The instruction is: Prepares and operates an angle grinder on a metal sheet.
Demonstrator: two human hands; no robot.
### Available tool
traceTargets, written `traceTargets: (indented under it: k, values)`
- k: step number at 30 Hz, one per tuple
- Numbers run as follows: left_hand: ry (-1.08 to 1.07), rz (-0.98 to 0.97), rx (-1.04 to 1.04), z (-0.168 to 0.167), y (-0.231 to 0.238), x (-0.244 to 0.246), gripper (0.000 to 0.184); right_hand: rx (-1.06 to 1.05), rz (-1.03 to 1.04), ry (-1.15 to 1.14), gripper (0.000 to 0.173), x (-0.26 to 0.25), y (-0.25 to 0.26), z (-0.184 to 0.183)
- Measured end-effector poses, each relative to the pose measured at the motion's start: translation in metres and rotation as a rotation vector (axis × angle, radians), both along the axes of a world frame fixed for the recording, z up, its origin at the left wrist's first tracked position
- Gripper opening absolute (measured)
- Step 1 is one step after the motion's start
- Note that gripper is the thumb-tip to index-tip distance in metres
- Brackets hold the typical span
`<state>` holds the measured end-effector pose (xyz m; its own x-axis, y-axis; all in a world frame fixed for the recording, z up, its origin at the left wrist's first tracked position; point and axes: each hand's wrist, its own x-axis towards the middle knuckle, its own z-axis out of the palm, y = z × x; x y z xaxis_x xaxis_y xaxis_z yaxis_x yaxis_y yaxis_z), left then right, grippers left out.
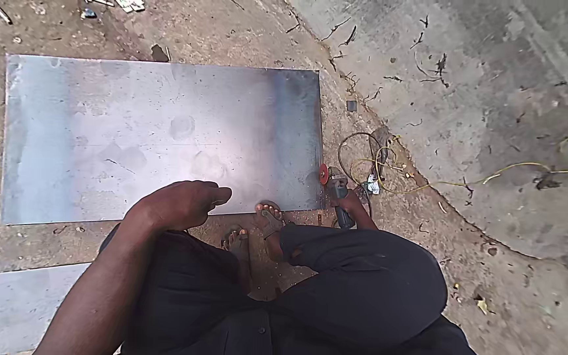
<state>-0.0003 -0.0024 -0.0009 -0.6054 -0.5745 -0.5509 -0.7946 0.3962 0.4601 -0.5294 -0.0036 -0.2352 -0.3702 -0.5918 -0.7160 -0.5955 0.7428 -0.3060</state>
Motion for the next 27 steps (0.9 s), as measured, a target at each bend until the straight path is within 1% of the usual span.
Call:
traceTargets:
  k: [7,9,12,17,20,27]
  values:
    - [0.006,0.007,-0.002,-0.0017,0.0003,0.0004,0.017,-0.017,-0.007,-0.023,0.086,0.0001,-0.0037,-0.0006]
    - [0.013,0.019,-0.010,-0.0009,0.0016,-0.0009,0.019,-0.005,-0.001,-0.013,0.088,-0.0012,-0.0042,-0.0018]
    - [0.004,0.016,-0.015,0.0016,0.0016,-0.0030,0.020,0.002,0.011,0.000,0.085,-0.0014,-0.0048,-0.0019]
    - [0.018,0.011,-0.016,-0.0002,0.0020,-0.0025,0.019,0.012,0.010,0.002,0.086,0.0017,-0.0043,0.0032]
    - [0.018,0.009,-0.009,-0.0004,0.0013,-0.0030,0.019,0.014,0.020,0.007,0.083,-0.0008,-0.0033,-0.0007]
    - [-0.008,-0.001,-0.006,-0.0008,-0.0001,-0.0067,0.018,0.026,0.031,0.005,0.087,-0.0001,-0.0060,0.0040]
